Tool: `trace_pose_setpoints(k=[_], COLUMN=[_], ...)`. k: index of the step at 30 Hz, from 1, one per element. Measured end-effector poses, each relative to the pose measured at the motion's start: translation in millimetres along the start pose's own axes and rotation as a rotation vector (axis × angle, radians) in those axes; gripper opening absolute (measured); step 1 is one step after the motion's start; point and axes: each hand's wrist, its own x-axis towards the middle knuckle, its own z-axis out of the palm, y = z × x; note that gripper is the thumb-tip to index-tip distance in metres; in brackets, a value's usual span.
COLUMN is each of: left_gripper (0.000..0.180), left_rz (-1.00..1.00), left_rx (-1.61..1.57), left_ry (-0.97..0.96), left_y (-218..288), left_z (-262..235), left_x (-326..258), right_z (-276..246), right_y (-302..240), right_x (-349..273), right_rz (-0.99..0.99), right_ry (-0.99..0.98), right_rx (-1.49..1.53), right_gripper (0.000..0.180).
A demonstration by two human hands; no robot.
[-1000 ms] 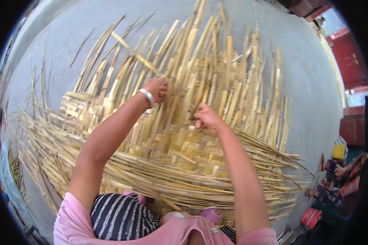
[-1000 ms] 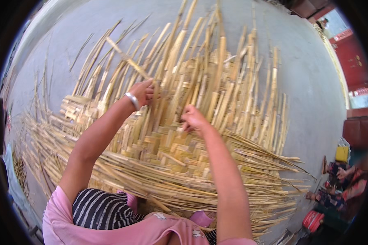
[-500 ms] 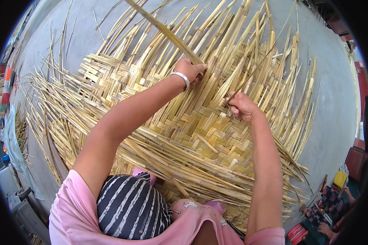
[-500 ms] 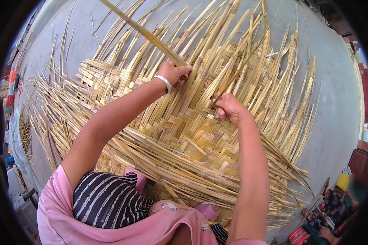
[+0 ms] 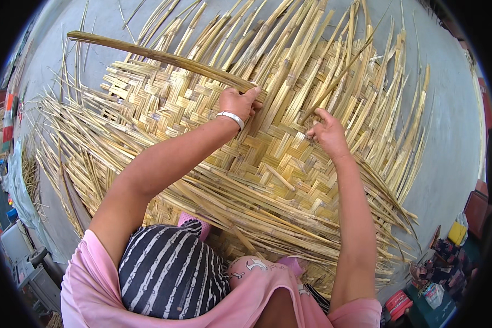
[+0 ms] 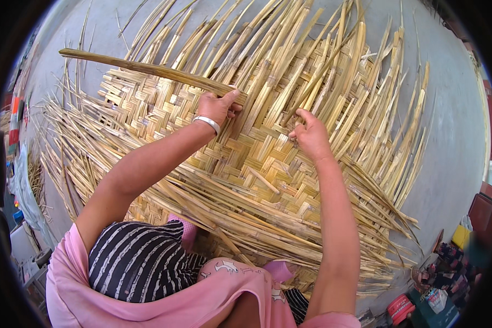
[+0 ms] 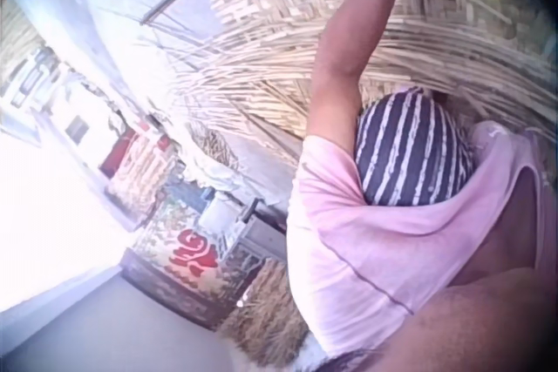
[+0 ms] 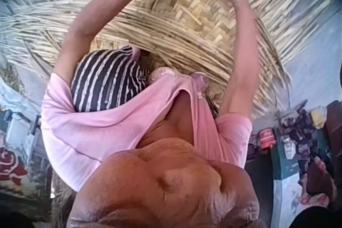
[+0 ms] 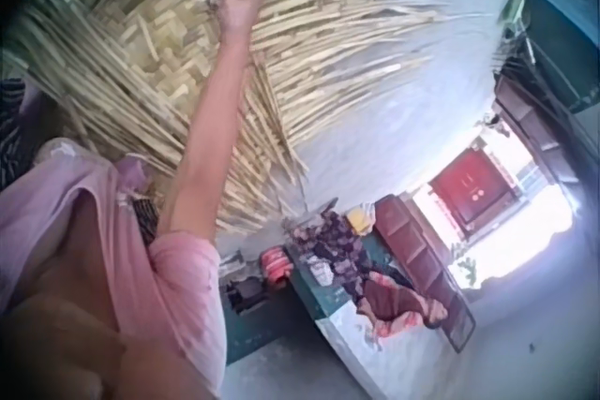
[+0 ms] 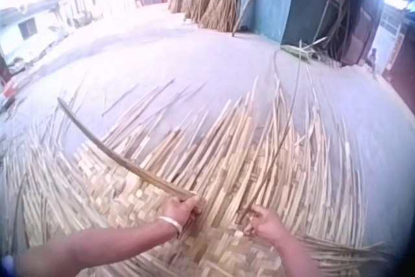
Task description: The person weaves a large flat basket by hand, interlacing long dried palm strips in an over-under pattern. They periodically lift and rotate the mat to continue weaving different sections.
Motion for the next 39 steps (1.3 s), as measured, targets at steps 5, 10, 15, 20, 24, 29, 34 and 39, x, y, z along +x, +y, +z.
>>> trace_pose_setpoints(k=[5, 10, 15, 20, 24, 29, 34, 39], left_gripper=[0.028, 0.029, 0.025, 0.027, 0.023, 0.016, 0.016, 0.036], left_rz=[0.02, -0.023, -0.102, -0.119, -0.134, -0.198, -0.126, 0.017], left_rx=[-0.023, -0.035, -0.101, -0.31, -0.441, -0.602, -0.476, -0.15], left_ry=[-0.006, -0.021, 0.0, 0.001, 0.06, -0.015, -0.338, -0.541], left_y=[-3, -8, -5, 10, 29, 31, 33, 66], left_z=[2, 0, -6, -48, -74, -86, -96, -83], left_x=[-1, -10, -8, 9, 14, 27, 42, 55], right_z=[26, 44, 53, 43, 52, 99, 102, 106], right_y=[23, 36, 34, 22, -42, -77, -104, -99], right_x=[-25, -29, -30, -25, -31, 11, 33, 34], right_rz=[-0.367, -0.412, -0.47, -0.54, -0.488, -0.568, -0.376, -0.245], right_ry=[0.339, 0.351, 0.375, 0.342, 0.3, 0.178, -0.007, 0.137], right_rx=[-0.681, -1.035, -1.206, -1.151, -0.967, -0.53, -0.579, -0.41], right_gripper=[0.043, 0.047, 0.046, 0.04, 0.028, 0.027, 0.028, 0.023])
